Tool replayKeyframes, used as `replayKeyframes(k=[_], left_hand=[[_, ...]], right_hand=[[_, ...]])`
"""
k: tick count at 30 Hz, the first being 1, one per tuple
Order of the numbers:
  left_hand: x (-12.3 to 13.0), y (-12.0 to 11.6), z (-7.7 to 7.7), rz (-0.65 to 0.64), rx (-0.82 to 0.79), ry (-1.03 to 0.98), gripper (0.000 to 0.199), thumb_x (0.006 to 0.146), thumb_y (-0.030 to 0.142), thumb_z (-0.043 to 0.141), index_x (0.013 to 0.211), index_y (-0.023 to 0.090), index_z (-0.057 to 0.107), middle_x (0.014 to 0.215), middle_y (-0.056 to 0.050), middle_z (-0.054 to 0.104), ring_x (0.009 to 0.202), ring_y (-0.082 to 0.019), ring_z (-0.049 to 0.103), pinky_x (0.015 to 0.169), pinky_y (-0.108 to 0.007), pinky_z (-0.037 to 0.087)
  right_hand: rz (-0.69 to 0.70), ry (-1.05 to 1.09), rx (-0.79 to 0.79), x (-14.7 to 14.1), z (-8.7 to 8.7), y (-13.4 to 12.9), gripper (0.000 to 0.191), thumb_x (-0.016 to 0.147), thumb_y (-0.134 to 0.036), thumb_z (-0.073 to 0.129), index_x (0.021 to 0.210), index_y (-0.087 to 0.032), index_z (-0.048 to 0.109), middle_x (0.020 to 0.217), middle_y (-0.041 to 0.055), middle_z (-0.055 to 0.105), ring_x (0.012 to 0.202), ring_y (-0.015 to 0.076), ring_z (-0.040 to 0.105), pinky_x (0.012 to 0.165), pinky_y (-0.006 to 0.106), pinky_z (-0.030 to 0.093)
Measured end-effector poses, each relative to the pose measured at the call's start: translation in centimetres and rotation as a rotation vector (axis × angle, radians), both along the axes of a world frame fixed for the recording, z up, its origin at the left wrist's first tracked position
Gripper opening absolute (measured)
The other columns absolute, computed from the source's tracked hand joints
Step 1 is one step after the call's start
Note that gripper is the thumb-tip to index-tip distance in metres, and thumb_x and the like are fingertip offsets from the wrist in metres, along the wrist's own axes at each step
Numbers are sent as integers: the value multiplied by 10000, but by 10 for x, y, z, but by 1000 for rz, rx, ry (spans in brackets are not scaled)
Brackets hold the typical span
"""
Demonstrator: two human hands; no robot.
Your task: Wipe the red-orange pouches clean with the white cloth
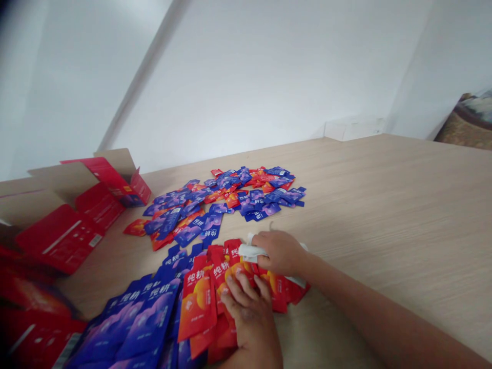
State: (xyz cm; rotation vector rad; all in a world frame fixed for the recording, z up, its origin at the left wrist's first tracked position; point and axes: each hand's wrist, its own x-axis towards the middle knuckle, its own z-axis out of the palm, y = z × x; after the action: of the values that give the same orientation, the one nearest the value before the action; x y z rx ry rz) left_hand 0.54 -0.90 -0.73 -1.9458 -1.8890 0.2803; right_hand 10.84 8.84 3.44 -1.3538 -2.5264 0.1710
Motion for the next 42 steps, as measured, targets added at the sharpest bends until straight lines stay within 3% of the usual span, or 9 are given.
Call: replayKeyframes(k=[3, 6, 11, 14, 18, 22, 28, 35, 42], left_hand=[[0, 0, -1, 1, 1, 3, 371, 869, 130, 473, 1174, 275, 627, 1303, -182, 534, 1186, -412, 452, 923, -665, 362], [0, 1, -3, 4, 0, -13, 365, 878, 135, 461, 1168, 278, 629, 1300, -177, 540, 1183, -403, 461, 917, -672, 362], [-1, 2, -5, 7, 6, -27, 369, 875, 118, 460, 1163, 271, 632, 1295, -181, 544, 1181, -393, 469, 922, -668, 363], [-1, 1, -5, 1, -6, -33, 381, 867, 107, 467, 1174, 268, 627, 1304, -191, 530, 1188, -406, 456, 923, -680, 351], [-1, 1, -3, -7, 3, -43, 387, 860, 105, 477, 1176, 270, 628, 1306, -196, 525, 1191, -422, 444, 917, -681, 356], [-2, 1, -2, -12, 27, -49, 376, 858, 91, 476, 1144, 264, 649, 1276, -200, 548, 1167, -418, 469, 906, -665, 378], [-2, 1, -1, -23, 25, -75, 371, 858, 93, 475, 1152, 243, 645, 1287, -224, 527, 1173, -428, 457, 903, -681, 366], [-1, 1, -3, -17, 7, -85, 383, 859, 84, 458, 1157, 239, 641, 1296, -204, 528, 1181, -420, 454, 915, -693, 344], [-1, 2, -2, -5, 18, -70, 369, 866, 102, 469, 1153, 257, 641, 1286, -203, 542, 1172, -403, 471, 914, -663, 373]], right_hand=[[70, -88, -59, -8, -8, -3, 208, 763, -278, 547, 948, -192, 587, 903, 56, 633, 799, 207, 567, 681, 285, 353], [-13, -94, -46, -6, -14, 3, 202, 805, -268, 505, 973, -190, 585, 939, 71, 632, 822, 210, 569, 706, 291, 362], [-86, -21, 5, 2, -3, 6, 235, 783, -224, 508, 1003, -195, 586, 964, 63, 618, 883, 208, 549, 770, 293, 364], [-20, 32, 17, -1, 3, -3, 245, 790, -252, 520, 1022, -208, 588, 971, 54, 615, 881, 208, 545, 770, 294, 361], [88, -18, -54, -8, -5, -7, 242, 795, -333, 549, 993, -208, 608, 941, 55, 621, 840, 211, 558, 722, 290, 366], [-31, -60, -49, -2, -14, 7, 227, 796, -271, 526, 997, -192, 598, 982, 68, 623, 873, 214, 564, 743, 292, 368], [-133, 4, 42, 8, -1, 8, 161, 781, -258, 518, 913, -194, 585, 869, 46, 632, 793, 195, 564, 680, 277, 349], [123, -130, -45, -2, -10, 1, 212, 766, -362, 571, 895, -198, 608, 865, 43, 643, 788, 206, 579, 666, 288, 355], [-69, -75, 18, 5, -7, 9, 207, 801, -287, 523, 972, -188, 584, 931, 64, 630, 845, 213, 565, 721, 296, 363]])
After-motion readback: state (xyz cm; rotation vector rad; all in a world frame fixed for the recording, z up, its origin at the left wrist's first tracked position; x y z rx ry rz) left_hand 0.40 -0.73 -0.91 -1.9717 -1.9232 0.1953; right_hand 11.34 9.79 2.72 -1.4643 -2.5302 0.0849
